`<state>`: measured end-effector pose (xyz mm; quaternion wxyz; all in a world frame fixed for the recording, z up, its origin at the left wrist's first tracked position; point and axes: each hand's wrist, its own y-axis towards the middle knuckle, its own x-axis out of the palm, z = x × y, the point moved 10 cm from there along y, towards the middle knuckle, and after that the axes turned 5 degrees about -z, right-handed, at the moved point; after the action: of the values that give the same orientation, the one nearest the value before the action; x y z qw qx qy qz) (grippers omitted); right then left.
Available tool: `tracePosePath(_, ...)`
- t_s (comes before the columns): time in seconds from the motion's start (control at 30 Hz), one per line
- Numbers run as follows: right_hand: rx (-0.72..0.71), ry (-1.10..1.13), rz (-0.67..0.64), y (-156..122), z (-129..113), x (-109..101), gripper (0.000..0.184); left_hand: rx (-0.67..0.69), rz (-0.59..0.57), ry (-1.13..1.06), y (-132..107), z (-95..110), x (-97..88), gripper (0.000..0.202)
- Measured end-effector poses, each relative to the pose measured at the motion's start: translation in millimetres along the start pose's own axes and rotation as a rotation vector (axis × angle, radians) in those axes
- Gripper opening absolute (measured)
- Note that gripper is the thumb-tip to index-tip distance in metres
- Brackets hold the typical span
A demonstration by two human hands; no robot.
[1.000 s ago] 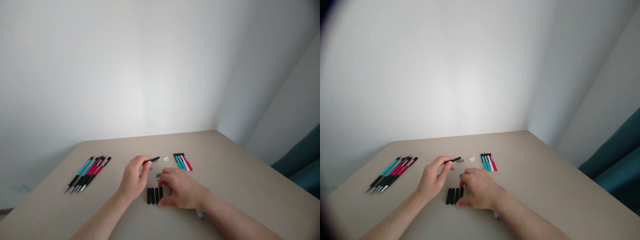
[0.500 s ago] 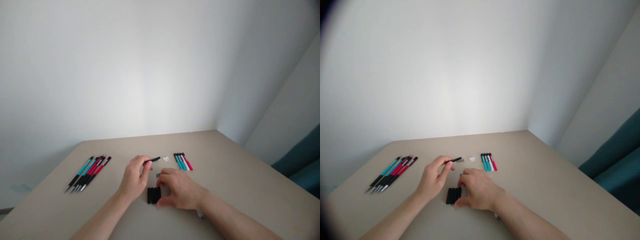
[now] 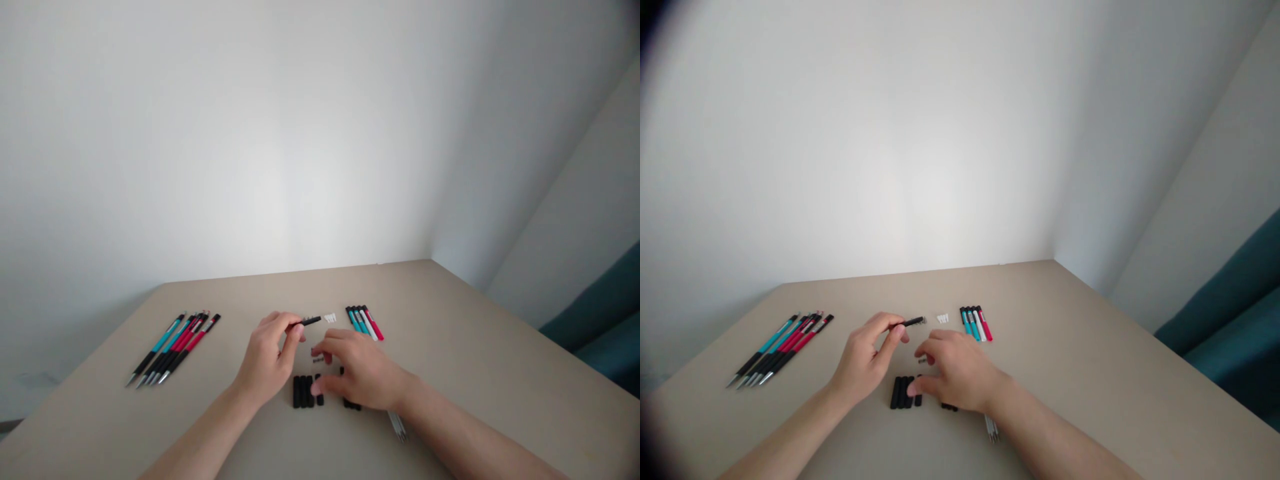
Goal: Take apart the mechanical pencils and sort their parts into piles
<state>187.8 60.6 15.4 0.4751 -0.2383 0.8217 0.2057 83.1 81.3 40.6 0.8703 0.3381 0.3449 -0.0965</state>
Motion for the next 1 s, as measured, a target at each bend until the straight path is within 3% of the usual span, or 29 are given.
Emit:
tracePosePath(0.13, 0.067, 0.097, 0.206, -3.1, 9.2, -20.0, 0.019, 0.031, -0.017, -0.009, 1.0, 4.3, 1.1, 0.015)
tracePosePath(0.3, 0.041, 0.158, 0.354, -8.2, 9.3, -35.1, 0.021, 0.078, -0.052, -0.024, 1.8, 9.5, 4.3, 0.016)
tracePosePath(0.57, -0.028, 0.235, 0.352, -9.9, 0.8, -36.9, 0.022, 0.133, -0.091, -0.024, 1.2, 14.7, 11.4, 0.017)
tracePosePath(0.83, 0.013, 0.362, 0.374, -10.8, 9.4, -37.5, 0.026, 0.177, -0.076, -0.008, 1.8, 19.2, 10.5, 0.013)
tracePosePath(1.0, 0.078, 0.476, 0.318, -6.9, 18.9, -25.0, 0.04, 0.214, -0.016, -0.009, 1.0, 21.4, 4.5, 0.011)
